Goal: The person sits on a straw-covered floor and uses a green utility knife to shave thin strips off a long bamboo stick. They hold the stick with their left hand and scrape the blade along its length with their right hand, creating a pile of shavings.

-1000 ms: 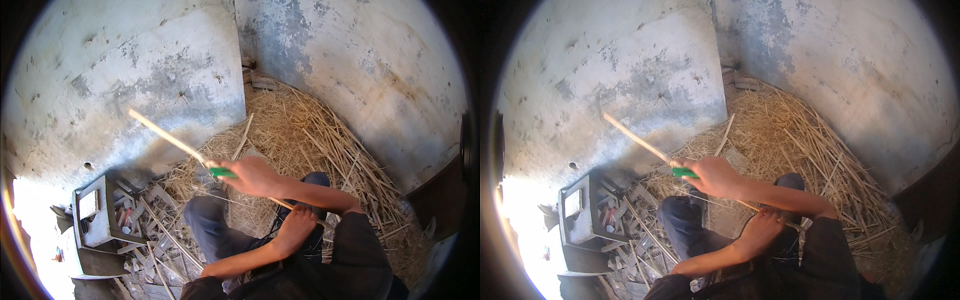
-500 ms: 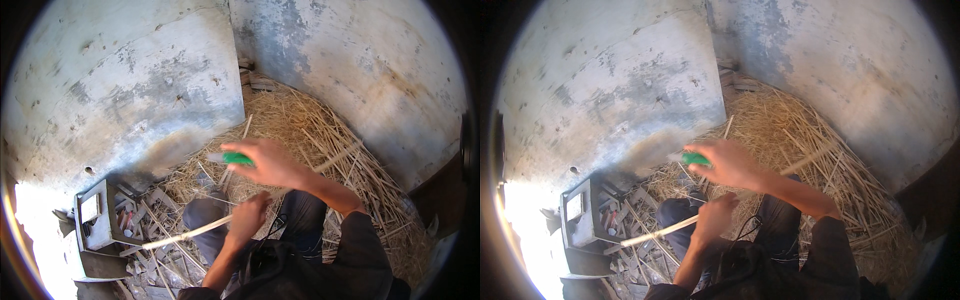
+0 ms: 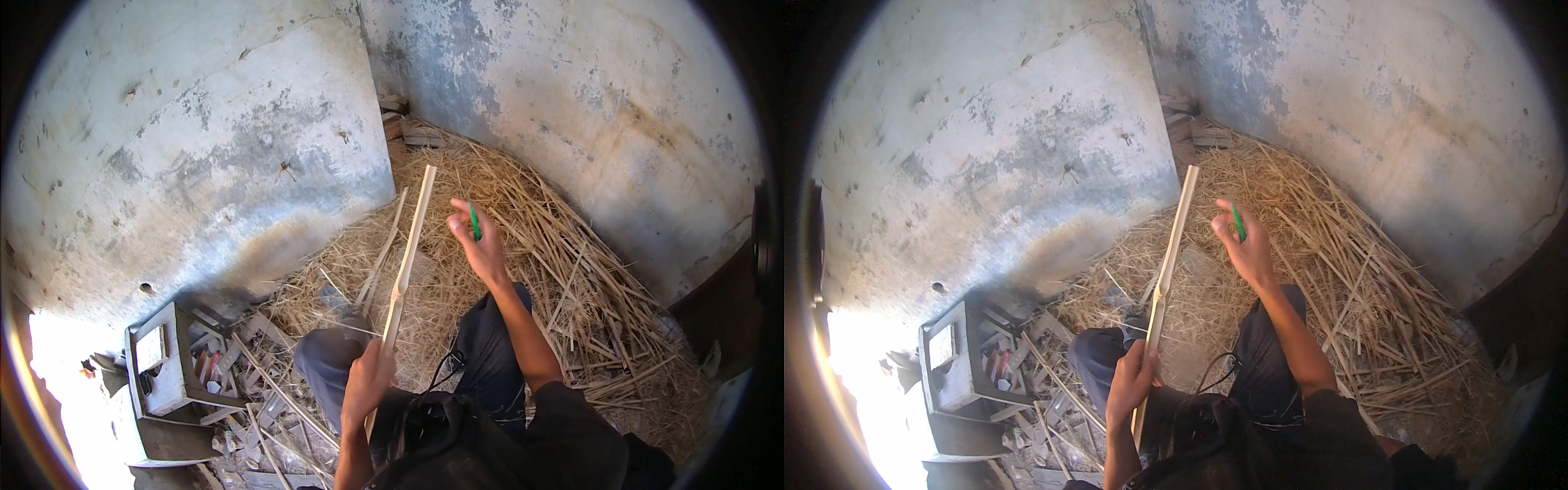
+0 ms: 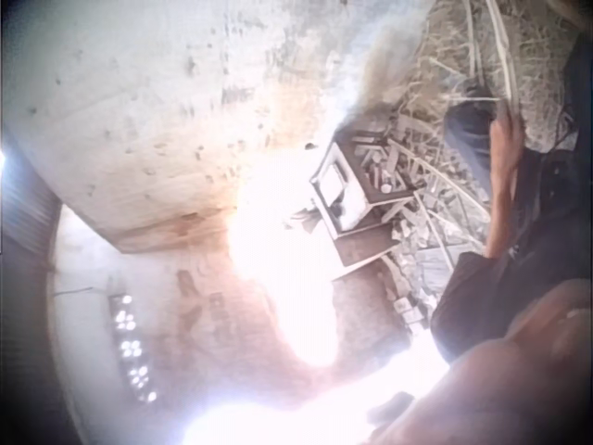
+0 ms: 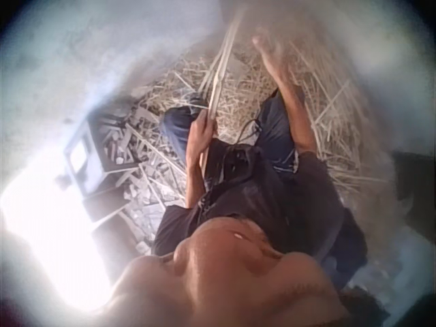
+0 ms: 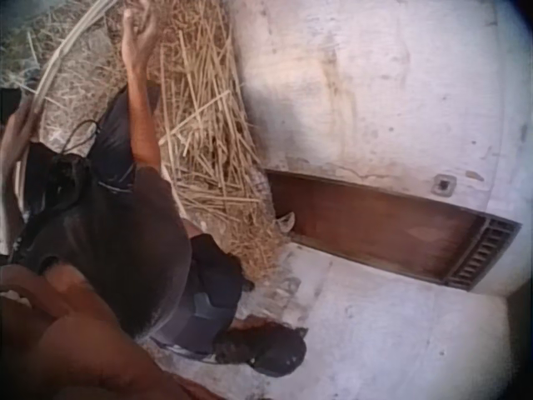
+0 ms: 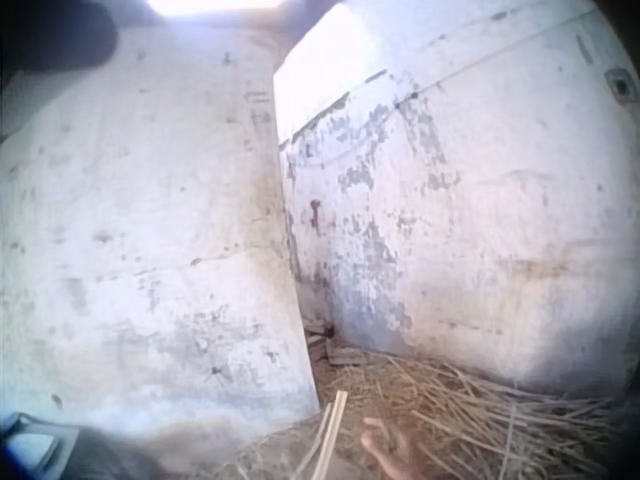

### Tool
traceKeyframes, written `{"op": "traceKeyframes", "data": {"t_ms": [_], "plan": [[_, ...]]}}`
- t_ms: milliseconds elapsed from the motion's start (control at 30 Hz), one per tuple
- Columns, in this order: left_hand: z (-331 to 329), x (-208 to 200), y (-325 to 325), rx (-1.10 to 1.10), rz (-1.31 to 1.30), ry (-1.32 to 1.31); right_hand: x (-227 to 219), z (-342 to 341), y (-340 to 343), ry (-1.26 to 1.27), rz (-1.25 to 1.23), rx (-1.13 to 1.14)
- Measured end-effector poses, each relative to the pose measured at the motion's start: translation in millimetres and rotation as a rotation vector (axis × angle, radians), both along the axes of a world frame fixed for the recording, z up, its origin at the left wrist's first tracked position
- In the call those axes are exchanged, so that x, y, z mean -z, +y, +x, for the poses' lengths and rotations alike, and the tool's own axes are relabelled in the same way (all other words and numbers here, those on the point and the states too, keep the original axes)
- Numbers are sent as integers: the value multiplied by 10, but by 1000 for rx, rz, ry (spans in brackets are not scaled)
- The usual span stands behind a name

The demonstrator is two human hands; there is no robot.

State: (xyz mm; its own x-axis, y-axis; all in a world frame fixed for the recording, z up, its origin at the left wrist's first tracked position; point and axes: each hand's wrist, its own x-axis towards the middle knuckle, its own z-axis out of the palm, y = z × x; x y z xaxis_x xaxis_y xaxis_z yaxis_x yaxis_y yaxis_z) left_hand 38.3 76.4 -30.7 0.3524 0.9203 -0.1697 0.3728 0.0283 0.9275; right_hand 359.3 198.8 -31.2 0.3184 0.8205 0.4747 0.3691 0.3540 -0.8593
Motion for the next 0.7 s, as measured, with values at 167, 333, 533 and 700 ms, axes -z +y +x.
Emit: {"op": "traceKeyframes", "data": {"t_ms": [167,333,533,700], "plan": [[-92,175,-13,92,8,-28,62,-222,-88,247,-216,-346],[-97,304,67,173,59,-88,54,-311,-106,266,-187,-463],[234,114,301,77,-58,-405,38,-383,-152,255,-219,-534],[332,134,350,46,-229,-457,62,-419,-185,202,-176,-530]]}}
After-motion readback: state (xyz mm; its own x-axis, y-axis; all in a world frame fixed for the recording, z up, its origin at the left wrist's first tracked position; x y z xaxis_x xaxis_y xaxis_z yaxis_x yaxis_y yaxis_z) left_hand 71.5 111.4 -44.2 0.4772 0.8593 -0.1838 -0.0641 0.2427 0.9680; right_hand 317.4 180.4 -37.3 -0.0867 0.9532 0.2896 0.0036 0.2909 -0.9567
